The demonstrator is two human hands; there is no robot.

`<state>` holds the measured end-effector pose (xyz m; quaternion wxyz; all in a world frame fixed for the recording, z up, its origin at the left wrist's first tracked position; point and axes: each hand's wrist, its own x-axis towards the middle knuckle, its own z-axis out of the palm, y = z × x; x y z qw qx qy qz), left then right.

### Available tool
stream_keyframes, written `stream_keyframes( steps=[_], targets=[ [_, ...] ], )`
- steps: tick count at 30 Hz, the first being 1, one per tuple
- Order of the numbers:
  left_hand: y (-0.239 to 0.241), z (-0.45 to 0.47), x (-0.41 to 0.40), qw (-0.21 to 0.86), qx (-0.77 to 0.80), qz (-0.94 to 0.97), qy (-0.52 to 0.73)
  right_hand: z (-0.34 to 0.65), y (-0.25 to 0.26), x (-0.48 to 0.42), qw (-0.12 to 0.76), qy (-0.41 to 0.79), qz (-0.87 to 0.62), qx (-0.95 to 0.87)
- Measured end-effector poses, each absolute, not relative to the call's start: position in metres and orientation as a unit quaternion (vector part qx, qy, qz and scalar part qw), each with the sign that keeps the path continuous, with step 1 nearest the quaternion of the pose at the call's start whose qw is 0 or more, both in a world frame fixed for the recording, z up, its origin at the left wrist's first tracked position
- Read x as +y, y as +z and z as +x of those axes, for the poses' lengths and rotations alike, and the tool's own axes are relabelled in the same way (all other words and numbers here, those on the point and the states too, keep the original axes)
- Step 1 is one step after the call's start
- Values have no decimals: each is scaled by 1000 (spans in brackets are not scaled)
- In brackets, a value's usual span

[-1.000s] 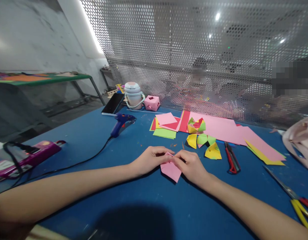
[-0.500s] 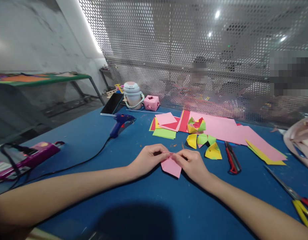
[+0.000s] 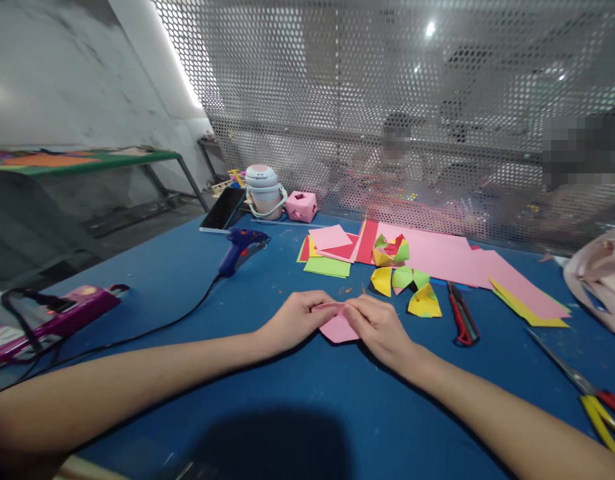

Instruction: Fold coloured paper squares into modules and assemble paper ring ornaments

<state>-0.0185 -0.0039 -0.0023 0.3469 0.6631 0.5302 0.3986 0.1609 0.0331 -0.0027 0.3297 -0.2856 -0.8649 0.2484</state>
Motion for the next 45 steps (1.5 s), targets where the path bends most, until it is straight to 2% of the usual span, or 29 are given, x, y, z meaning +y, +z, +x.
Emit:
stream_keyframes(
  steps=[6, 15, 23, 33, 43, 45],
  targets=[
    [-3, -19, -2, 340, 563, 610, 443, 161, -5, 34, 347, 223, -333, -848],
    [-4, -14, -4, 446, 499, 612, 421, 159, -11, 33, 401, 250, -355, -807],
    [0, -11, -4, 404, 522, 632, 406, 152, -9, 29, 440, 218, -262, -831],
    [-6, -16, -1, 398, 516, 634, 417, 151, -2, 27, 394, 193, -196, -877],
    [-2, -15, -3, 457, 487, 617, 416, 151, -5, 33, 361, 325, -305, -819],
    [-1, -15, -3, 443, 493, 629, 408, 151, -6, 33, 349, 345, -326, -808]
  ],
)
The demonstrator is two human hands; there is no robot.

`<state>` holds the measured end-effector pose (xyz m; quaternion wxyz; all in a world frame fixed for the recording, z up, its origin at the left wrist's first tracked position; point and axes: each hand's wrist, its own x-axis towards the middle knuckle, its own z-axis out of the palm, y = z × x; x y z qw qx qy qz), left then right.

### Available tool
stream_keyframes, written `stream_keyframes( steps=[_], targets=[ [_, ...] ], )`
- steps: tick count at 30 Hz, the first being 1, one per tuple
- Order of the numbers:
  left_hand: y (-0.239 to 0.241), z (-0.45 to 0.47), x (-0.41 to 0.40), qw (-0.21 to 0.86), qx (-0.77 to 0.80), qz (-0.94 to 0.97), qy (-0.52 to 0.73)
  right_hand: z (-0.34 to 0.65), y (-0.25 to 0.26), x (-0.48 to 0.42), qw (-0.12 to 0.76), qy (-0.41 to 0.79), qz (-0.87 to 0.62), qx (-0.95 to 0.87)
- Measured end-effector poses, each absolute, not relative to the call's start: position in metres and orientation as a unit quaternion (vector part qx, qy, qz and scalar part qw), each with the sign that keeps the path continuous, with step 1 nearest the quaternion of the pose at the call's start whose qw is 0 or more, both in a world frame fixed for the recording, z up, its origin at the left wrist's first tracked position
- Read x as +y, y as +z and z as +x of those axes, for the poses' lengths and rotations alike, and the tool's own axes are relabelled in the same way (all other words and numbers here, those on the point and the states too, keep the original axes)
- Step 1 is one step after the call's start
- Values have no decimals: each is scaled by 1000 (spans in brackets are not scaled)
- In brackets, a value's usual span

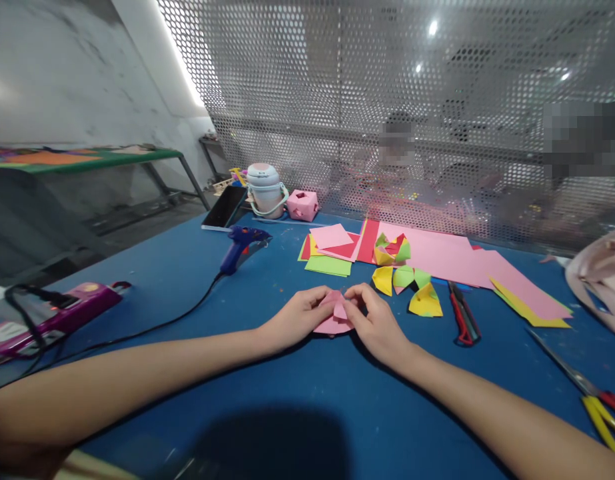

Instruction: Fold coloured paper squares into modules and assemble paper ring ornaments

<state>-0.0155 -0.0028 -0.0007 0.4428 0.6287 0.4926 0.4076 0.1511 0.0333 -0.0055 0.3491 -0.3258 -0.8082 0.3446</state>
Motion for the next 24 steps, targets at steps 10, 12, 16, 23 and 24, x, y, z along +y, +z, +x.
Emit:
stream_keyframes(
  steps=[10, 12, 16, 23, 24],
  targets=[
    [-1, -19, -2, 411, 490, 647, 414, 150, -5, 34, 320, 384, -310, -808],
    [2, -19, -3, 418, 492, 642, 413, 150, -6, 34, 323, 372, -309, -814],
    [6, -18, -5, 423, 497, 635, 413, 150, -8, 35, 326, 341, -308, -826],
    [0, -16, -4, 392, 507, 651, 408, 150, -7, 35, 326, 356, -309, -819],
    [-1, -16, -3, 382, 511, 654, 405, 150, -6, 34, 325, 365, -309, -816]
  ],
)
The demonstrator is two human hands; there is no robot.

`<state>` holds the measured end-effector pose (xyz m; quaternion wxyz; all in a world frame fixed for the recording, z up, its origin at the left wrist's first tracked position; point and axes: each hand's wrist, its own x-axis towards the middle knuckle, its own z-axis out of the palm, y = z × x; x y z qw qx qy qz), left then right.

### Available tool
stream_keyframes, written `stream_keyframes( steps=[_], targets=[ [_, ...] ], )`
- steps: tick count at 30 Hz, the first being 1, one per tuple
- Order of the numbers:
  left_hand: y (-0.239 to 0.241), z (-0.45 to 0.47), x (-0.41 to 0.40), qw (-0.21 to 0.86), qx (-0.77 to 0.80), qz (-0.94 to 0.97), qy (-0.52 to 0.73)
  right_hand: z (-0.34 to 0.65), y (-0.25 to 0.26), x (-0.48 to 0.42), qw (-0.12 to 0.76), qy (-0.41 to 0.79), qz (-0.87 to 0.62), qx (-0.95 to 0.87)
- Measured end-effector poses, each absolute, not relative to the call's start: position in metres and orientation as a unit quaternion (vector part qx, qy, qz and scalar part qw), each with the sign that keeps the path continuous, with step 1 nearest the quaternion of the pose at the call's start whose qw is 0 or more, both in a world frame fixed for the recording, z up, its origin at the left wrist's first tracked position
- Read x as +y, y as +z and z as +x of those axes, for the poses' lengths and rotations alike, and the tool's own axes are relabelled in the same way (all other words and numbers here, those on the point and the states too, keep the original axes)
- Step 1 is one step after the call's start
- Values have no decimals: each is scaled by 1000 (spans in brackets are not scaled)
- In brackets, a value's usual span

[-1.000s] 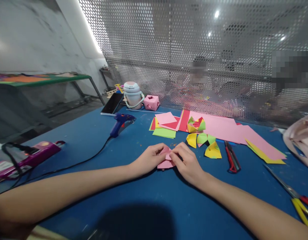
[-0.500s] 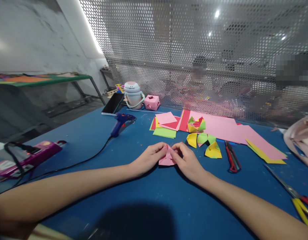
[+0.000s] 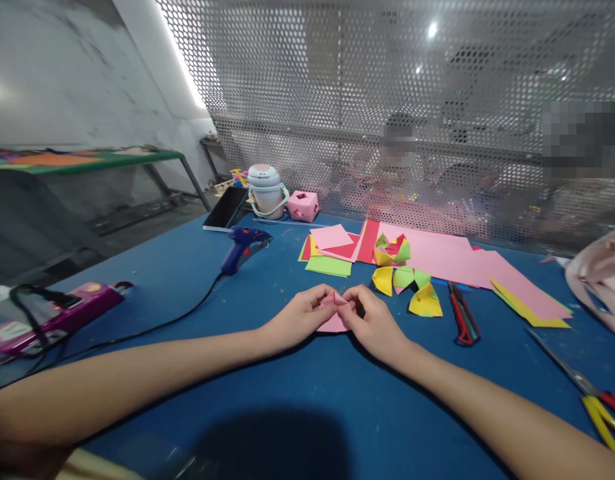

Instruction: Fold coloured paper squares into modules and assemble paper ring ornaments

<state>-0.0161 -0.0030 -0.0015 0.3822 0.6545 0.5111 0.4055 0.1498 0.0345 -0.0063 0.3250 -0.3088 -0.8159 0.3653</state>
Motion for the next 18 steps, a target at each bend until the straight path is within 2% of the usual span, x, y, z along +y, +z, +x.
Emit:
stream_keyframes(
  steps=[6, 18],
  targets=[
    [-5, -18, -1, 363, 512, 675, 388, 151, -3, 36, 332, 375, -319, -805],
    [0, -21, -3, 437, 460, 659, 403, 150, -8, 37, 342, 379, -326, -796]
  ],
)
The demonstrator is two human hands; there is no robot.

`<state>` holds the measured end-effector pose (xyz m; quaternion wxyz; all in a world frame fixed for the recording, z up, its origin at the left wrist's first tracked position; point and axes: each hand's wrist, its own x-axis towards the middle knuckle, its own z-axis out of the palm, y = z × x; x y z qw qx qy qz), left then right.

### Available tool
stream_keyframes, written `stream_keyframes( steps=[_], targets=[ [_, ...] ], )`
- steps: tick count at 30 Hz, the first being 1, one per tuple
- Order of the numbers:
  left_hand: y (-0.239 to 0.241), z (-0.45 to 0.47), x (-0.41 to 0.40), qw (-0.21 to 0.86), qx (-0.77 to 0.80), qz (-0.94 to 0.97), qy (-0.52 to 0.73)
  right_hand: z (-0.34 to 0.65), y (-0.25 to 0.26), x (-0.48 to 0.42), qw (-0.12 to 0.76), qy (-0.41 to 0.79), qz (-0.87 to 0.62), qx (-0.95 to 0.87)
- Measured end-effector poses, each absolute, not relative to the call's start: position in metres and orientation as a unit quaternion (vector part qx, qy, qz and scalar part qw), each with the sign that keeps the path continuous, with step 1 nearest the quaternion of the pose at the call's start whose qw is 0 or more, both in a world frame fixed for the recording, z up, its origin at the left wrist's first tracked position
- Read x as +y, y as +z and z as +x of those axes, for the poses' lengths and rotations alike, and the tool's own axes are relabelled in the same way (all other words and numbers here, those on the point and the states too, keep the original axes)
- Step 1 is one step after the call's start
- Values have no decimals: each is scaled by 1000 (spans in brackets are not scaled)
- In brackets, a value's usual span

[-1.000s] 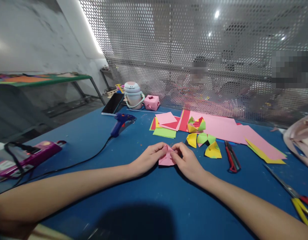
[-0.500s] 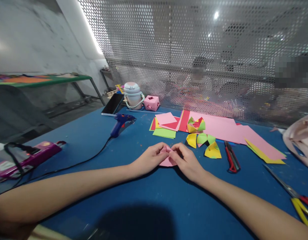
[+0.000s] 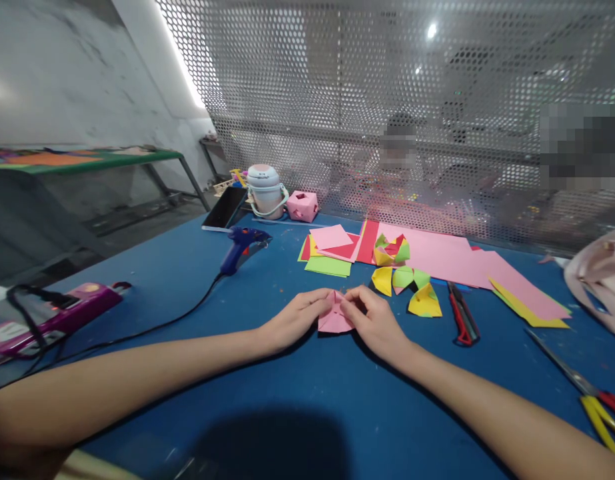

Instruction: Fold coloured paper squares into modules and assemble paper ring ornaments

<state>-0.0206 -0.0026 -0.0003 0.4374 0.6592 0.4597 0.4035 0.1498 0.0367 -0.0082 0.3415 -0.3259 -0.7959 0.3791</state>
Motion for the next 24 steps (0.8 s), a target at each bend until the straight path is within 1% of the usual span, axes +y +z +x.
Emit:
stream_keyframes(
  steps=[9, 24],
  targets=[
    [0, -18, -3, 413, 479, 663, 400, 151, -2, 36, 337, 336, -315, -821],
    [2, -17, -4, 391, 483, 677, 395, 150, -1, 36, 334, 348, -323, -814]
  ],
)
